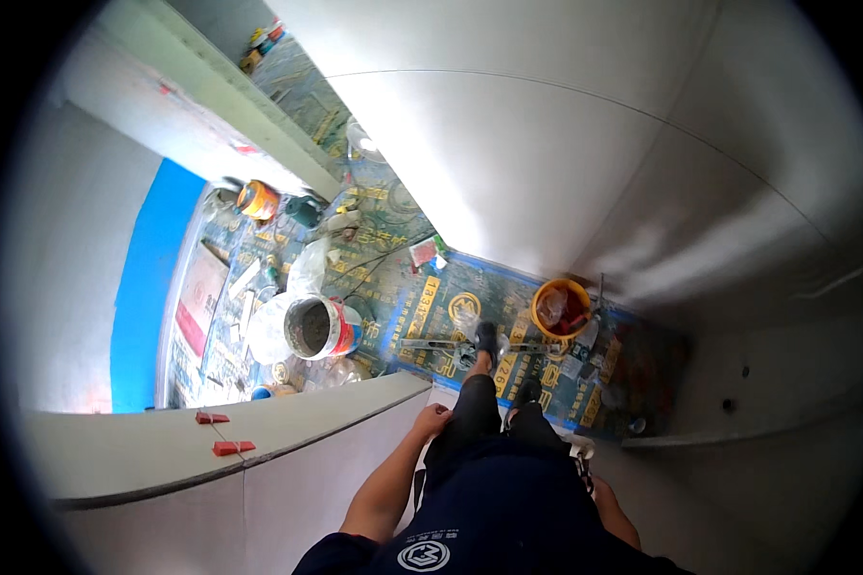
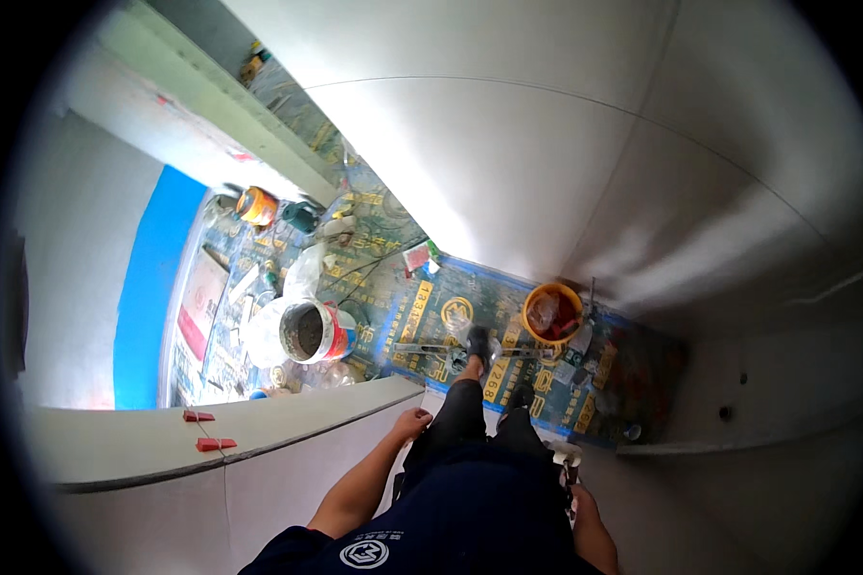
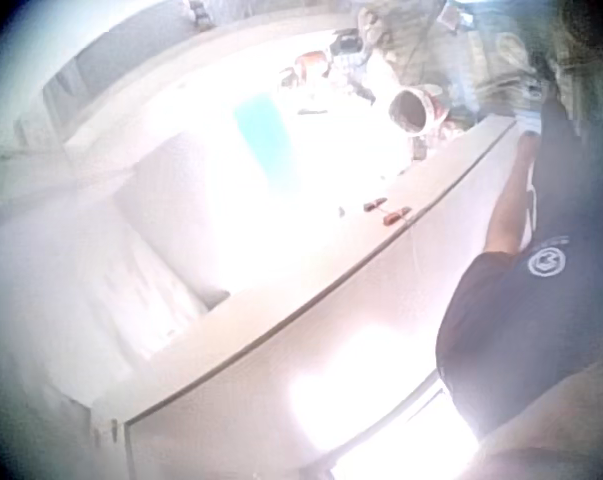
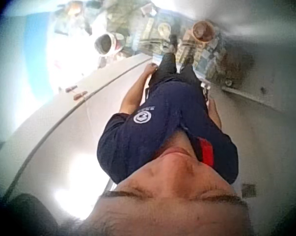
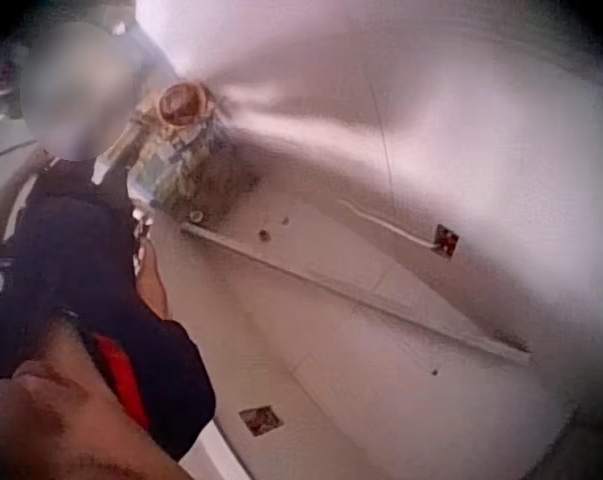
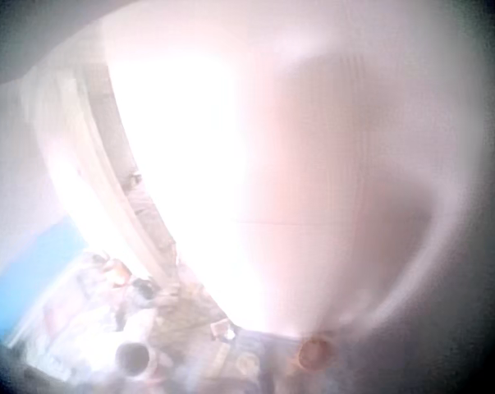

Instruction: The person positions a metal drain cover into a floor opening and uses a rubber mallet to tap floor tiles. They handle a yellow bucket and a small cardboard box containing components.

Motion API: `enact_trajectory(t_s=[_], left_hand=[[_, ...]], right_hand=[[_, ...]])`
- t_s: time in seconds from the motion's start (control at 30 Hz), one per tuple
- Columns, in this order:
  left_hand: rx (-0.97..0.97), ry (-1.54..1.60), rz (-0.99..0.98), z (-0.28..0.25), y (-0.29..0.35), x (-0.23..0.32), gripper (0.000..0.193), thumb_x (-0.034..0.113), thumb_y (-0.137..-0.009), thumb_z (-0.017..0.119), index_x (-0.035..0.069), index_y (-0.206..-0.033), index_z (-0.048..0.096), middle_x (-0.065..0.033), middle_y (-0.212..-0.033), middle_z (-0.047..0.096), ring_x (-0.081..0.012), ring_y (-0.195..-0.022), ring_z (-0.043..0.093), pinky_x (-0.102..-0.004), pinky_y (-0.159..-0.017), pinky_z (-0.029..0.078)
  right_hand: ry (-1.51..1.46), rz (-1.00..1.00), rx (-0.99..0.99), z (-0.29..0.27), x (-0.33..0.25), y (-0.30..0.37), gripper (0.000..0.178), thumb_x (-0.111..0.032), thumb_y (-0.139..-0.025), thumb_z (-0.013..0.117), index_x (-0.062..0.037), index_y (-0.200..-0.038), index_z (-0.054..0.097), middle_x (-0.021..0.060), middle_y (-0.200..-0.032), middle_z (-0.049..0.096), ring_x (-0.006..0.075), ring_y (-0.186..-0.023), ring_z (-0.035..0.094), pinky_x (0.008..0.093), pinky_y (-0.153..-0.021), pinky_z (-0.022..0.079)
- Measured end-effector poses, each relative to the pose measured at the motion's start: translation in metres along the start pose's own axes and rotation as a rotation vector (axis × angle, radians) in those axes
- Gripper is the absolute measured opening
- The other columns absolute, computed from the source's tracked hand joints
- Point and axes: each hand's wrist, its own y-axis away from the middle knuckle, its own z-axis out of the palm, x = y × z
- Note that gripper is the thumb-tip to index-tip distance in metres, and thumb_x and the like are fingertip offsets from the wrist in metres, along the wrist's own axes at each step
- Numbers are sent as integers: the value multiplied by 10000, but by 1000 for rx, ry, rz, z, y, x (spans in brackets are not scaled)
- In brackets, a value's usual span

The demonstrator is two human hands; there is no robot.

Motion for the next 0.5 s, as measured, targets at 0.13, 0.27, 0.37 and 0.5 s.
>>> enact_trajectory(t_s=[0.13,0.27,0.37,0.5], left_hand=[[93,-93,14,-8,-4,2,379,356,-828,638,30,-1014,690,-190,-986,697,-347,-941,665,-416,-850,512],[233,-95,-18,-27,-1,28,340,345,-828,604,43,-957,692,-213,-998,680,-377,-982,637,-450,-877,493],[265,-53,-26,-45,-23,19,352,351,-822,593,43,-957,697,-214,-998,680,-372,-987,637,-448,-875,493],[208,46,-38,-69,-34,44,370,350,-812,575,36,-961,700,-216,-987,682,-377,-978,639,-449,-874,495]], right_hand=[[326,81,233,8,-51,-4,157,-235,-913,622,-79,-898,629,55,-917,542,189,-852,478,403,-803,377],[494,97,309,25,-100,-12,175,-230,-900,641,-62,-948,638,75,-947,566,225,-843,503,435,-767,398],[610,118,329,43,-132,-19,202,-227,-890,654,-49,-986,644,90,-969,585,251,-836,522,458,-741,414],[720,11,202,52,-161,-21,186,-198,-952,570,-36,-918,655,129,-826,615,295,-709,556,479,-613,442]])
